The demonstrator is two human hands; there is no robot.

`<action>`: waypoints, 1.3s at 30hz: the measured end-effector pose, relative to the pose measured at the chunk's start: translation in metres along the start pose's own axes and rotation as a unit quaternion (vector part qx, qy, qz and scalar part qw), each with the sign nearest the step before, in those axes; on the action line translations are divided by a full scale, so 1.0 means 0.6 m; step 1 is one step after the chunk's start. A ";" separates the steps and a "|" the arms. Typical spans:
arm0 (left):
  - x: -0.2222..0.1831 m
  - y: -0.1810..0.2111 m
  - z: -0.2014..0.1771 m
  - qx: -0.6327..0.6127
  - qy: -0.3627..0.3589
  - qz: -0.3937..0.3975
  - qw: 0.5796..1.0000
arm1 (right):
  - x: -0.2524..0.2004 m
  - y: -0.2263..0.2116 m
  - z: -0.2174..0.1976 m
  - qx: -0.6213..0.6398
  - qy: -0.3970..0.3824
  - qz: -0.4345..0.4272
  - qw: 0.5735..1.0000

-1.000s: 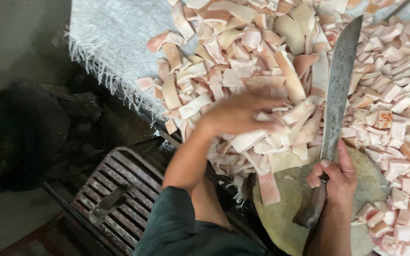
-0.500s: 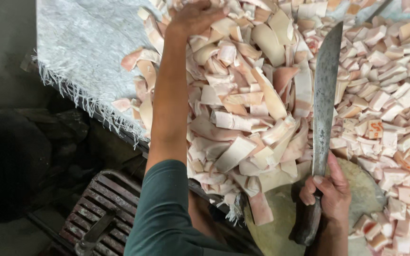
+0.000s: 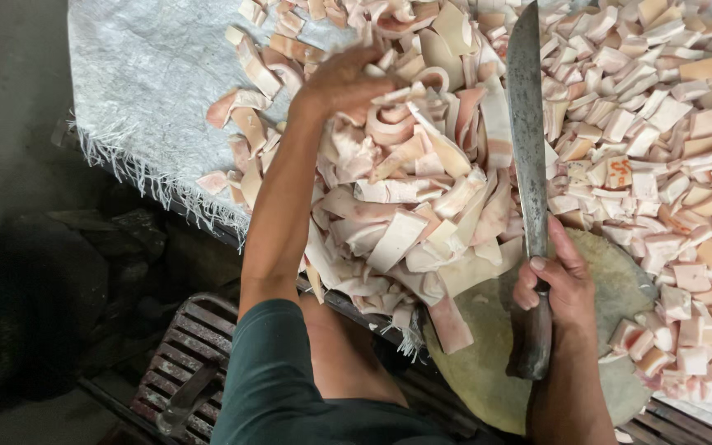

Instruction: The person slices strips of animal skin into smaller pieces on a wooden block using a large knife.

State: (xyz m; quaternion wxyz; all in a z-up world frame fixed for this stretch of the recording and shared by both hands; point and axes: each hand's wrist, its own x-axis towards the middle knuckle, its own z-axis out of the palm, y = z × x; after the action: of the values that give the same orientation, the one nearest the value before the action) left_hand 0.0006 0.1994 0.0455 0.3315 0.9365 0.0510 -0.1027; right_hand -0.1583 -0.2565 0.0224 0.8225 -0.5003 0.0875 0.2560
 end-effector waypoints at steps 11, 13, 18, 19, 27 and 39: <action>-0.178 0.211 0.070 0.075 -0.102 0.068 0.990 | -0.003 -0.003 0.001 -0.001 -0.019 -0.001 1.000; -0.180 0.204 0.085 0.061 0.001 0.124 0.990 | -0.003 -0.004 0.003 -0.002 -0.024 0.000 1.000; -0.197 0.101 0.087 -0.013 0.203 0.145 0.968 | 0.000 -0.010 0.007 0.006 -0.010 0.004 1.000; -0.203 0.063 0.081 -0.206 0.178 0.059 0.960 | 0.000 -0.010 0.007 0.003 -0.006 0.003 1.000; -0.181 -0.180 -0.056 0.042 0.180 -0.334 0.924 | 0.004 -0.005 -0.001 -0.008 -0.009 -0.004 1.000; -0.170 -0.259 0.040 0.111 0.051 -0.139 0.983 | 0.013 -0.003 0.027 -0.113 -0.015 0.016 0.993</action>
State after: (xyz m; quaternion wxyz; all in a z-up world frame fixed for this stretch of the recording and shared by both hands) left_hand -0.1282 0.3021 -0.0444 0.2051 0.9551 0.1862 -0.1052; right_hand -0.1526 -0.2405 0.0289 0.7578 -0.5848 0.0535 0.2845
